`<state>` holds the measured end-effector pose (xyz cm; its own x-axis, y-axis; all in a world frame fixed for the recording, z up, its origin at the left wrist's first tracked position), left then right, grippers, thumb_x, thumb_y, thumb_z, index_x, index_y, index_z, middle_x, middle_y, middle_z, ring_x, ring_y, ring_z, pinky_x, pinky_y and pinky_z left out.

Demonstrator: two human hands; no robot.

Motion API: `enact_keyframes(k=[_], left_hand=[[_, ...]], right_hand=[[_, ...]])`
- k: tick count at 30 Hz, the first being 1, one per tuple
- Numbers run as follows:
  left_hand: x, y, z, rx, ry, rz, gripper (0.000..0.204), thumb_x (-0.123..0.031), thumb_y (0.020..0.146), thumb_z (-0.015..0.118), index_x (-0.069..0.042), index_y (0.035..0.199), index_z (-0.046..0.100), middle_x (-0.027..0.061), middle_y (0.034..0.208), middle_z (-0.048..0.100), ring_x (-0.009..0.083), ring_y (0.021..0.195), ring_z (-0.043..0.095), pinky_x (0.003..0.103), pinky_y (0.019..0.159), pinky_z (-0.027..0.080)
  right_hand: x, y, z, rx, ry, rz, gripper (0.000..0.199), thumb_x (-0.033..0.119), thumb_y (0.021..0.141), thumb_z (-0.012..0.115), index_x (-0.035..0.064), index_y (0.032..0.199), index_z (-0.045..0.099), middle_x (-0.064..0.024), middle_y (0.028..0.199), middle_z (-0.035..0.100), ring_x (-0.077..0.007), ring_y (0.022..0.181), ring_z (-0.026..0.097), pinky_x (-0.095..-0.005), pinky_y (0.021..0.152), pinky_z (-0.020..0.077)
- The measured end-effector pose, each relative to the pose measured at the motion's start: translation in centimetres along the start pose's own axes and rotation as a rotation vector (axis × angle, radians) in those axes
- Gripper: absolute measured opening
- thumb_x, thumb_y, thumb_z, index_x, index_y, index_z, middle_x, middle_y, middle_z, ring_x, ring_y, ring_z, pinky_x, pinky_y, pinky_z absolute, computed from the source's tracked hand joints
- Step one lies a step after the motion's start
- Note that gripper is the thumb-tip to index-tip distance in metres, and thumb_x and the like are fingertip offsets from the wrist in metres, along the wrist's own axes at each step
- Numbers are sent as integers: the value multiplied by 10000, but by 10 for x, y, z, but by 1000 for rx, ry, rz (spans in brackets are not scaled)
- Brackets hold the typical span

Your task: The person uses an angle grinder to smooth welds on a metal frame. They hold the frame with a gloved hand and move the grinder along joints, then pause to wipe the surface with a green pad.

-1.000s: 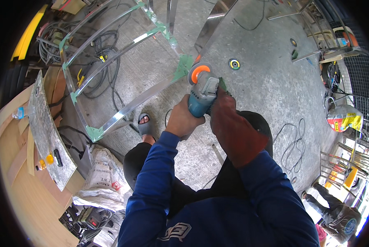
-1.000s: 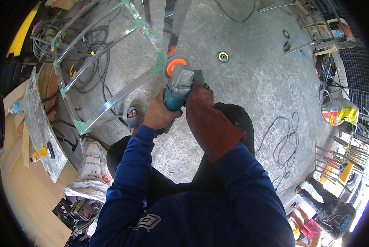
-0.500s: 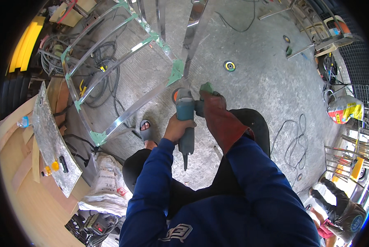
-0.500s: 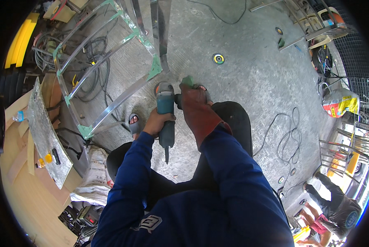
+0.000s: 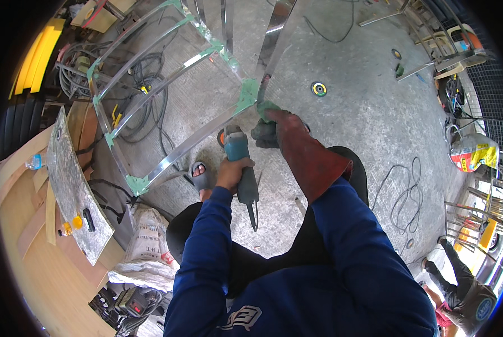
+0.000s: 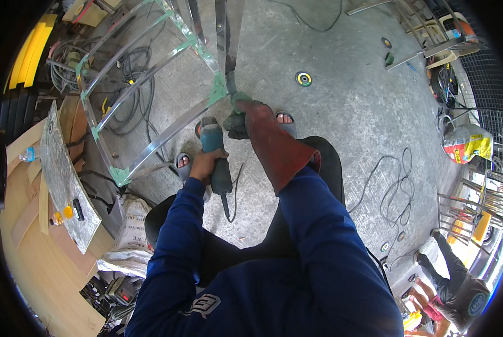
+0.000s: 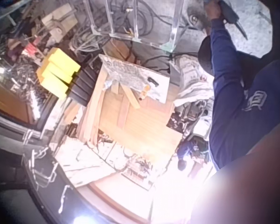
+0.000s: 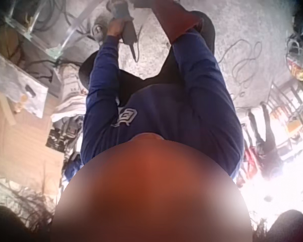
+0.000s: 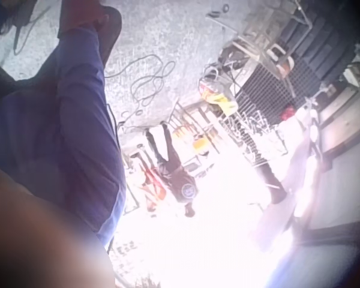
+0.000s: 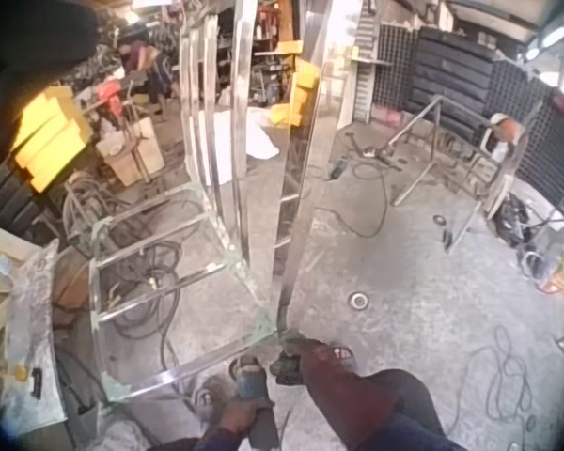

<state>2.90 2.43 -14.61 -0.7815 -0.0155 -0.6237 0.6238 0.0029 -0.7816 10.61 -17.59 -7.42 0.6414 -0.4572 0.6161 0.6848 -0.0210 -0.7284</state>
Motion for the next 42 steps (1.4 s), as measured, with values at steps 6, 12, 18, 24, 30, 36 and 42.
enact_keyframes(k=[6, 12, 18, 24, 30, 36, 42], left_hand=[[-11, -8, 5, 12, 18, 51, 336, -122, 772, 821, 16, 1047, 685, 115, 884, 712, 233, 735, 702, 399, 661, 592], [-12, -10, 6, 1, 28, 18, 434, -143, 749, 842, 36, 1105, 672, 108, 911, 700, 220, 719, 682, 392, 641, 572], [-15, -11, 5, 6, 33, 34, 408, -132, 763, 828, 33, 1100, 667, 114, 923, 711, 229, 754, 697, 394, 684, 589], [-12, -7, 2, -17, 22, 33, 451, -156, 738, 853, 44, 1100, 672, 118, 911, 703, 219, 728, 689, 387, 632, 573], [-9, -4, 2, -15, 39, 22, 378, -125, 771, 821, 14, 1088, 669, 106, 916, 704, 228, 755, 693, 400, 677, 588], [-11, -6, 4, -8, 22, 32, 389, -121, 773, 820, 14, 1102, 662, 103, 922, 699, 226, 757, 690, 401, 679, 588], [-10, -6, 4, -7, 8, 40, 470, -151, 733, 855, 45, 1117, 668, 119, 922, 707, 225, 733, 689, 394, 646, 572]], right_hand=[[4, 17, -3, -1, -40, -54, 390, 284, 961, 725, 27, 1255, 697, -169, 1030, 704, -350, 788, 765, -510, 658, 654], [9, 14, 0, -49, -101, -53, 376, 263, 984, 689, 23, 1273, 689, -175, 1028, 684, -387, 788, 759, -535, 656, 643], [19, 5, 6, -27, -43, -71, 374, 283, 973, 698, 38, 1254, 708, -164, 1045, 676, -370, 781, 747, -524, 645, 634], [26, 2, -1, -89, -32, -171, 374, 291, 959, 713, 46, 1242, 720, -162, 1040, 678, -365, 770, 741, -524, 630, 628], [16, 13, -1, -46, -10, -110, 391, 296, 953, 722, 43, 1252, 720, -164, 994, 682, -367, 763, 739, -524, 647, 642], [19, 18, -4, -58, -62, -196, 412, 291, 969, 702, 32, 1289, 704, -181, 1052, 683, -373, 737, 734, -531, 651, 647], [24, 5, 1, -120, -15, -123, 407, 271, 965, 699, 24, 1290, 702, -185, 1017, 690, -364, 712, 727, -527, 627, 635]])
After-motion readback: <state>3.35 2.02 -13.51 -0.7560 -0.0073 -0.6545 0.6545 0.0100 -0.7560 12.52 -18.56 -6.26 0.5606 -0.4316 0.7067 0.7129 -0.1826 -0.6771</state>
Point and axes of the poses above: each hand's wrist, its own y-axis towards the middle knuckle, its own z-axis out of the palm, x = y × z, the point moved 7 cm from there along y, towards the middle knuckle
